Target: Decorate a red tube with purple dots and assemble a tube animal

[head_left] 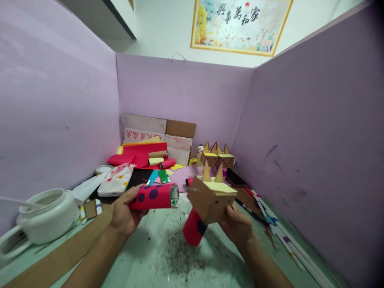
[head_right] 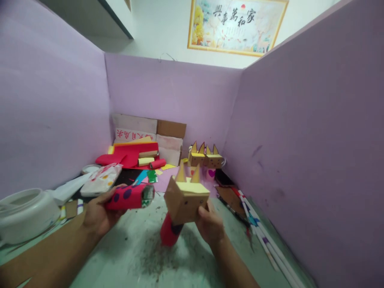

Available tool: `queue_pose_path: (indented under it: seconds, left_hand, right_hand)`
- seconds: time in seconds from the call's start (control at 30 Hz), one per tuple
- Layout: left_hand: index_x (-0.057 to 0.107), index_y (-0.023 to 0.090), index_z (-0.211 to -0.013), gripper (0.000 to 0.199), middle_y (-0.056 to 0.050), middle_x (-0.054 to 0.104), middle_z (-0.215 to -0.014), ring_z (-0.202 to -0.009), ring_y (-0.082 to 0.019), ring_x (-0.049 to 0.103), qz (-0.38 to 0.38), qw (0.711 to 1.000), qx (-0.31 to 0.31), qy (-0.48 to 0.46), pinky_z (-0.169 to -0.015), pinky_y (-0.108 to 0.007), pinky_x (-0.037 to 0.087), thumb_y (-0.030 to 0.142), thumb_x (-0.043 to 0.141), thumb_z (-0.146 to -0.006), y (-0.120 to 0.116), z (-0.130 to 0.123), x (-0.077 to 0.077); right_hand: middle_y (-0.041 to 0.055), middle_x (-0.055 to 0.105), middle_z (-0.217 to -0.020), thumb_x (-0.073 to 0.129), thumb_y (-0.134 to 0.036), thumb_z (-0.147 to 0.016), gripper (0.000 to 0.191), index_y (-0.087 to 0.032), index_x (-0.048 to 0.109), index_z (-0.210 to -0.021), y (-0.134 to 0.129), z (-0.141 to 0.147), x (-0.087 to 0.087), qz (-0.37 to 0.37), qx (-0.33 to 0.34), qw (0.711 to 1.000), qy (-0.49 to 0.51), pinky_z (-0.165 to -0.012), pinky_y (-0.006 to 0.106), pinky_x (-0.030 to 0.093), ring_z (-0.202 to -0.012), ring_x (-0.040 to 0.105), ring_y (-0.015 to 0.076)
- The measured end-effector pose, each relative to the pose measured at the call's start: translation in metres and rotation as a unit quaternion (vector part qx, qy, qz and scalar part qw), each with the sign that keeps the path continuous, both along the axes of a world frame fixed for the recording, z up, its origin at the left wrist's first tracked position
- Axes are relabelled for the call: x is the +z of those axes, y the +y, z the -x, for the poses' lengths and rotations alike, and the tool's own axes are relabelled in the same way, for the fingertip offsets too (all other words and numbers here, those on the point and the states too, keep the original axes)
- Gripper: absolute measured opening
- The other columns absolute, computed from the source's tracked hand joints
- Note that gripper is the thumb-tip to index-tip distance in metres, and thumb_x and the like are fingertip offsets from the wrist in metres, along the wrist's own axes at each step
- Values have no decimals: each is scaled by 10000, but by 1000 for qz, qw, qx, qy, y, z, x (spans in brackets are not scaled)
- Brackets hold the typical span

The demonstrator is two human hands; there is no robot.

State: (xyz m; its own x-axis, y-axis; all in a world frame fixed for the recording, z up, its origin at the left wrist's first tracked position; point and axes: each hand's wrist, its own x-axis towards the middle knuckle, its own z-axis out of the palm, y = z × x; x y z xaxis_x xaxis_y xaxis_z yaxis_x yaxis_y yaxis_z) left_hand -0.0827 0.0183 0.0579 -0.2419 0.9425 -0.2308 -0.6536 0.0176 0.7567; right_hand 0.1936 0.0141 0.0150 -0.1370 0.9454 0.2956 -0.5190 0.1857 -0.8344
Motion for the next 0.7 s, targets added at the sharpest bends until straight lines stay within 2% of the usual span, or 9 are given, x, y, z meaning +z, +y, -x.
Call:
queue_pose_path:
  seconds: [0.13, 0.23, 0.33, 0.47, 0.7]
  left_hand:
    - [606, 147, -780, 82, -29, 613, -602, -414, -136, 530, -15, 998, 55, -37, -326, -208, 376, 178, 530, -778, 3, 11, 8]
    - [574, 157, -754, 67, -21, 594, -563, -397, -136, 507, -16, 997, 67, -47, -329, -214, 368, 177, 521, -788, 4, 17, 10]
    - [564, 167, -755, 66, -8, 575, -540, -387, -132, 490, -4, 996, 71, -48, -333, -215, 360, 191, 519, -795, 5, 17, 9]
    - [549, 175, -741, 46, -4, 568, -531, -379, -134, 485, -2, 996, 76, -47, -330, -209, 346, 208, 541, -772, 6, 15, 7]
    - [527, 172, -690, 69, -22, 560, -489, -348, -152, 481, 6, 998, 63, -28, -311, -217, 320, 190, 538, -756, 5, 13, 6]
  right_hand:
    - [106, 759, -1078, 779, -524, -645, 682, -234, 625, -1243, 8, -9, -4, 35, -58, 997, 41, -918, 534, 516, -1031, 682, 367]
    - [92, 764, -1072, 720, -534, -724, 582, -234, 642, -1217, 12, -11, -7, 52, -69, 996, 31, -901, 527, 530, -1038, 683, 353]
    - [73, 779, -1033, 721, -512, -737, 488, -241, 689, -1141, 14, -13, -10, 81, -78, 993, 47, -861, 503, 557, -1001, 699, 337]
    - [48, 784, -1042, 757, -472, -713, 431, -264, 716, -1088, 14, -15, -12, 88, -51, 993, 64, -874, 512, 562, -977, 710, 322]
    - [34, 784, -1060, 757, -435, -730, 355, -289, 734, -1052, 13, -23, -20, 82, -29, 994, 66, -946, 543, 532, -1067, 690, 326]
